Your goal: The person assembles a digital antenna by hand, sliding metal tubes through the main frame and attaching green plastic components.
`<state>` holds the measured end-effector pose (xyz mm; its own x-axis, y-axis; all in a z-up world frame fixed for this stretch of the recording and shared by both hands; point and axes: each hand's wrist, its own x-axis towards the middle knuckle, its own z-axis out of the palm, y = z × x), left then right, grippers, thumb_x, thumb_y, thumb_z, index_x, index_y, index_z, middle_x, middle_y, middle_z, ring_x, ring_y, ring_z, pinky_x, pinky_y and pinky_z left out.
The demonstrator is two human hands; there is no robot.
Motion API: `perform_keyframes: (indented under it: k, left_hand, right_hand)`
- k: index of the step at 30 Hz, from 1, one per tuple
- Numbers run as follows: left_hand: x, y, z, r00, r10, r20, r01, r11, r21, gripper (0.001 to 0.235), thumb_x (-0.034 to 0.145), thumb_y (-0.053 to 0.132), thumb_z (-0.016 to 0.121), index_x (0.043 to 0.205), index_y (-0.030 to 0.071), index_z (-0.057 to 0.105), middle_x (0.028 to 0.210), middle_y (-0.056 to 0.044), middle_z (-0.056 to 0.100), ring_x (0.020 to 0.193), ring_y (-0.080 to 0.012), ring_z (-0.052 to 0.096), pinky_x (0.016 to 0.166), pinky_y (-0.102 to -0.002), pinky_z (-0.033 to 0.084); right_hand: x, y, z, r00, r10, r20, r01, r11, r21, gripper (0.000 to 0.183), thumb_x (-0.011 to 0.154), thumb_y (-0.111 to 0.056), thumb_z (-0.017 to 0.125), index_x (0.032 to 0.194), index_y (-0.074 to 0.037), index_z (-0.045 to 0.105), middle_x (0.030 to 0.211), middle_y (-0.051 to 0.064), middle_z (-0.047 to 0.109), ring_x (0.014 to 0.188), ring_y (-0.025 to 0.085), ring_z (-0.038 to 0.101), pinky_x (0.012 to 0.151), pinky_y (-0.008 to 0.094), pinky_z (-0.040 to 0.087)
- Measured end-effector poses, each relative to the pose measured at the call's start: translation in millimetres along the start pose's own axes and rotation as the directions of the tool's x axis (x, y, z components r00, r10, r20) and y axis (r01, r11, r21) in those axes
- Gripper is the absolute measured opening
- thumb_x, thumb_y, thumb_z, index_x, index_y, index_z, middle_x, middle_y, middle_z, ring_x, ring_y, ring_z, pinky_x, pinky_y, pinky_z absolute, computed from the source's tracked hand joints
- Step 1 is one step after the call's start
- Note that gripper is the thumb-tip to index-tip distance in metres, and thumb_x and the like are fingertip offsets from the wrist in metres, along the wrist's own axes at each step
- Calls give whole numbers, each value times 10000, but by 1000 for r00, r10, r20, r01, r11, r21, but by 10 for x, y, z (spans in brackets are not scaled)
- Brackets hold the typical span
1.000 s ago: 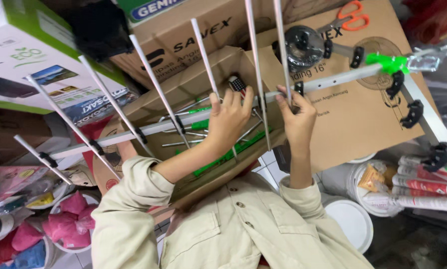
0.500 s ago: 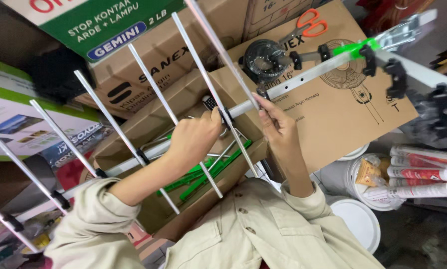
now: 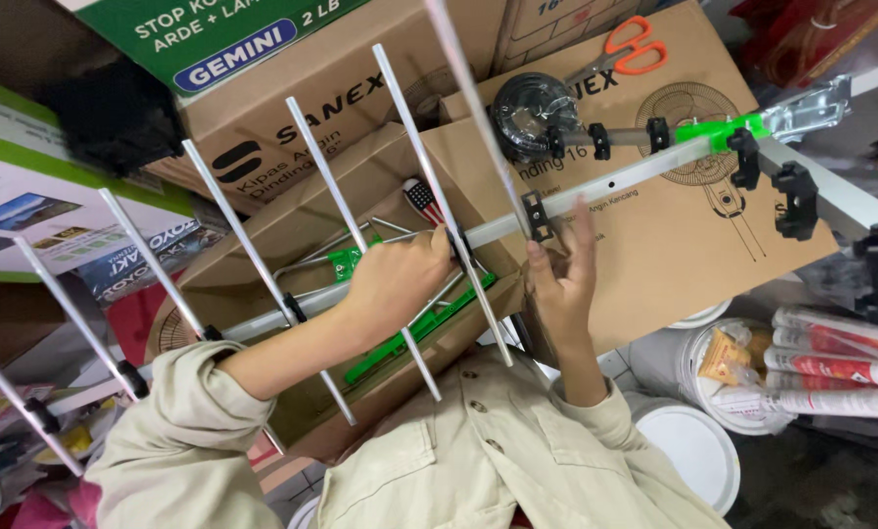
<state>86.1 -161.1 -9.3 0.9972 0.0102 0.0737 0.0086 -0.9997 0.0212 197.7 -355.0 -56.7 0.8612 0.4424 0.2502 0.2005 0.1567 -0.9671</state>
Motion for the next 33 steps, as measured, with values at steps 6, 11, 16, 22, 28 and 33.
perform_keyframes:
  k: [6, 11, 16, 22, 28, 33]
  left_hand:
    - [25, -62, -49, 994, 32, -104, -35, 999, -22, 366, 806, 107, 653, 1122, -69, 600, 654, -97, 669, 510, -250, 696, 405, -358, 513]
    - [73, -146, -252, 999, 33, -34, -37, 991, -132, 265, 888, 130, 644, 1059, -63, 584, 637, -141, 675, 546, -317, 701, 451, -415, 529]
    - [75, -207, -233, 997, 81, 2, -76, 947, -312, 186, 894, 122, 634, 972, -34, 568, 655, -179, 687, 596, -381, 697, 513, -495, 529]
    - [162, -110, 168, 999, -29, 13, 32, 959, -283, 237, 866, 81, 624, 1041, -57, 546, 658, -182, 681, 587, -366, 704, 476, -477, 534]
    - [138, -90, 314, 996, -19, -90, -5, 967, -256, 233, 823, 40, 620, 1024, -60, 557, 650, -144, 648, 559, -322, 688, 457, -434, 522]
    - [82, -14, 312, 996, 10, -90, -23, 989, -149, 307, 793, 56, 638, 1066, -75, 586, 692, -124, 647, 560, -273, 687, 445, -383, 514]
  right_hand:
    - [48, -98, -1, 999, 41, 13, -43, 992, 117, 866, 1032, -54, 690, 1669, -158, 112, 1592, 236, 491, 782, 57, 599, 574, 180, 468]
    - [227, -214, -12, 999, -6, 54, 6, 1000, -4, 769, 1037, -89, 697, 1663, -100, 251, 1552, 220, 523, 923, 62, 639, 588, 182, 479]
    - [209, -244, -58, 999, 46, -19, -46, 999, -26, 770, 978, -105, 728, 1626, -67, 315, 1454, 214, 477, 792, 64, 635, 537, 164, 447]
    - [249, 18, -14, 997, 78, 23, -76, 991, -107, 708, 995, -101, 701, 1605, -74, 343, 1651, 211, 410, 781, 27, 563, 555, 158, 454]
    - [235, -5, -39, 996, 87, 24, -84, 991, -107, 700, 1026, -93, 685, 1627, -76, 327, 1647, 249, 401, 821, 24, 569, 560, 168, 443]
    - [195, -197, -174, 964, 245, 102, -232, 964, -127, 701, 1010, -158, 617, 1615, -99, 269, 1578, 278, 405, 524, 41, 525, 433, 179, 425]
